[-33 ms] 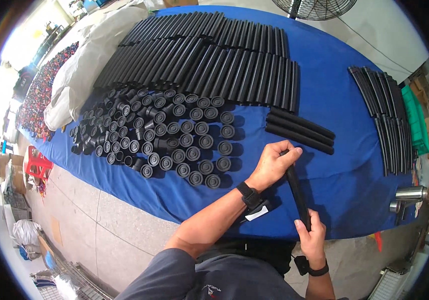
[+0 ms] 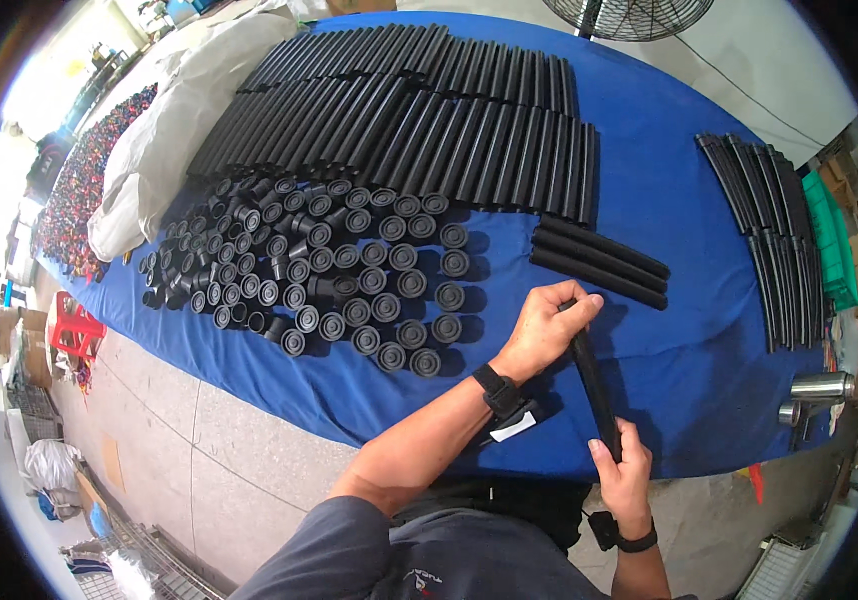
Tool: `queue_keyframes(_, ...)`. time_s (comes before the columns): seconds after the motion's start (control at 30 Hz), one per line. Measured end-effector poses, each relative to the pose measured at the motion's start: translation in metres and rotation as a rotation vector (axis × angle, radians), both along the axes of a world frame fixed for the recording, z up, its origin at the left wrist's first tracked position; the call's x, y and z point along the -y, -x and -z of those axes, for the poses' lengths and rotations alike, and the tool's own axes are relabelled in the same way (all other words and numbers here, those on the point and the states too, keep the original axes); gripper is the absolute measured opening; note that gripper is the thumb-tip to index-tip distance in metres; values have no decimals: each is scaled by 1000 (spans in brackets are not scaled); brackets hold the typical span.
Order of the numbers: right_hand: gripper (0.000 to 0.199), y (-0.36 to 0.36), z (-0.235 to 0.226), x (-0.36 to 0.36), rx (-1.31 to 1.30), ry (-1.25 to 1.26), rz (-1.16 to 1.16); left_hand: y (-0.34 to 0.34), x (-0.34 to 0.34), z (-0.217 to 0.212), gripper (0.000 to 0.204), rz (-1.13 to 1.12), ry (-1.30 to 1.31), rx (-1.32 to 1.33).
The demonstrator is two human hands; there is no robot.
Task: The person repeatedly picks up a black cylindrical tube and a small circular cap from a table covered with a blue cloth. They insert the cap into one end of the tube, then place the assembled unit onto a growing stack on the right side of the table. The process is repeated continuously throughout the video.
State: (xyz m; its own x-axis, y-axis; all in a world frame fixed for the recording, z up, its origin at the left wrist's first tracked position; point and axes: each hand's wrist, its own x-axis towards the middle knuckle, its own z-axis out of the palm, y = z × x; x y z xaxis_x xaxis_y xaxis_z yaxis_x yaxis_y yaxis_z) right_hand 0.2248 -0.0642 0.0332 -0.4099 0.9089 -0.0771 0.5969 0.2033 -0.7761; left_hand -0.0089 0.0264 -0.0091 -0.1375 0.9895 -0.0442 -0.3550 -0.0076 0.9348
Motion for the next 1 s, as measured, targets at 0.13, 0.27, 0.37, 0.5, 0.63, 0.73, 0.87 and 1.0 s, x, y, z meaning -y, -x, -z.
queue_keyframes(0.13,32,1,-6,-1,-3,48,-7,0,0,0,29,2,20,-29)
queue_keyframes(0.27,28,-25,-5,-9,-512,737,90,1,-1,-6,32,96,22,42)
queue_keyframes(0.37,27,-32,-12,-14,-745,1098,121,4,5,-14,37,161,39,89)
queue_keyframes(0.5,32,-11,-5,-8,7,-102,-62,-1,-3,2,37,15,-71,-42)
queue_keyframes(0.63,32,-20,-10,-7,-216,451,82,1,0,-8,36,96,-19,41)
queue_keyframes(0.73,33,-26,-17,-9,-684,973,155,1,2,-9,34,118,-18,88)
queue_keyframes(0.87,23,-10,-1,-12,19,-308,-51,1,1,-5,31,104,-19,94)
queue_keyframes(1.0,32,-32,-16,-18,-632,989,182,1,2,-2,28,138,-24,138)
